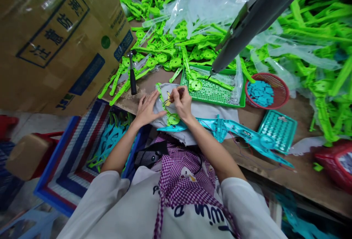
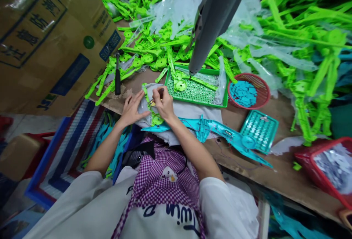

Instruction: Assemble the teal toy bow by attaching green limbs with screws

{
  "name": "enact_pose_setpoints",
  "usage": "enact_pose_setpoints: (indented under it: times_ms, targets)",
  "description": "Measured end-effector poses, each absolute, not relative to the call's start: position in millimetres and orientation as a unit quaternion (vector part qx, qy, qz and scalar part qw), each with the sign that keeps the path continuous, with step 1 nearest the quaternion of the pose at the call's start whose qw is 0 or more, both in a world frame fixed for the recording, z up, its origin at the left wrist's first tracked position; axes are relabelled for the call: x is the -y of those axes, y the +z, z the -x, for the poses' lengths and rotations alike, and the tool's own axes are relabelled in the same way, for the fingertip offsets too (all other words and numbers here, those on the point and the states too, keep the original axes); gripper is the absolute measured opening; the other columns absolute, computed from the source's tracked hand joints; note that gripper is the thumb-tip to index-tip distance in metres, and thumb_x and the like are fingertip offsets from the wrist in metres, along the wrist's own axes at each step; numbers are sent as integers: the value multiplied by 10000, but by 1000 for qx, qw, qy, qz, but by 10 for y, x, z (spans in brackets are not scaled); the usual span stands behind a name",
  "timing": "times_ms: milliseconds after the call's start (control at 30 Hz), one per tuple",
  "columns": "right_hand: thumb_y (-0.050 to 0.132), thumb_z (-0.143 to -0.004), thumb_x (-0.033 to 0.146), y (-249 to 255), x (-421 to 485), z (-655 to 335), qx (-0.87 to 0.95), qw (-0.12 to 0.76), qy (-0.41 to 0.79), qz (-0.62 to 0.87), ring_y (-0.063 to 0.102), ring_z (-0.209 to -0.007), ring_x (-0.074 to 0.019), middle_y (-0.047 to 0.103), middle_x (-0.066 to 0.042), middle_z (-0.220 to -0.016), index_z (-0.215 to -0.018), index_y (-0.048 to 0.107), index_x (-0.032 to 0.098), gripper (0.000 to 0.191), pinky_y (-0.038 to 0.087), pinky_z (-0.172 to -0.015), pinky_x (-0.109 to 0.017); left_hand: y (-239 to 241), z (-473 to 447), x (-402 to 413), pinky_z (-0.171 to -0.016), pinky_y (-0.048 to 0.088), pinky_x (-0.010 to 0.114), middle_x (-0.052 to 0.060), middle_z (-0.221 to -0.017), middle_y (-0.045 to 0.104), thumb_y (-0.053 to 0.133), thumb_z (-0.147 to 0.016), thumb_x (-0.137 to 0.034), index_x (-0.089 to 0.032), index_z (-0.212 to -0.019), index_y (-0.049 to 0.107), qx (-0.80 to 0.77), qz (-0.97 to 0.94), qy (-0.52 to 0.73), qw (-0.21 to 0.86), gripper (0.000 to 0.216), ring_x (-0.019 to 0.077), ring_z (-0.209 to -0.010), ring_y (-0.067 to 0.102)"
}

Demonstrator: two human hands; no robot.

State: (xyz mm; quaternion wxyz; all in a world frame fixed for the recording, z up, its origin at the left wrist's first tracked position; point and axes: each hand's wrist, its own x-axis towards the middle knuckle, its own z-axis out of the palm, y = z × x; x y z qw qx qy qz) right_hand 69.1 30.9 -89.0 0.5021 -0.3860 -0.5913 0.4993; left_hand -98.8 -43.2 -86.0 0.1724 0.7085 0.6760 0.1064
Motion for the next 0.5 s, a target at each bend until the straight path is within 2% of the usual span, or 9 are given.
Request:
enact_pose_setpoints:
  times_ms: [233,433,500]
  targets:
    - [476,-942,642,-924,-301,-688,613,497,477,387,586,-543,-108,590,58,-653,-880,478,262,385,475,-565,-287,-858,983,424,-1265,133,495,105,-1657,287,480,-877,-751,-237,-1595,258,-676,-706,109,182,911,295,-1519,301]
    - [495,-943,627,-921,-311,-687,567,560,480,368,579,-532,-86,591,71,-661,-869,471,256,379,482,-546,-251,-828,1013,429,-1269,117,515,115,-1661,272,499,-886,-726,-223,-1592,261,-669,-706,119,201,898,287,-1531,277]
    - [502,-942,624,-891,-348,-678,560,568,486,358,584,-544,-82,596,70,-679,-875,472,254,377,488,-553,-244,-815,1043,419,-1264,146,522,124,-1651,295,486,-922,-671,-210,-1576,302,-659,-708,135,214,821,285,-1528,286]
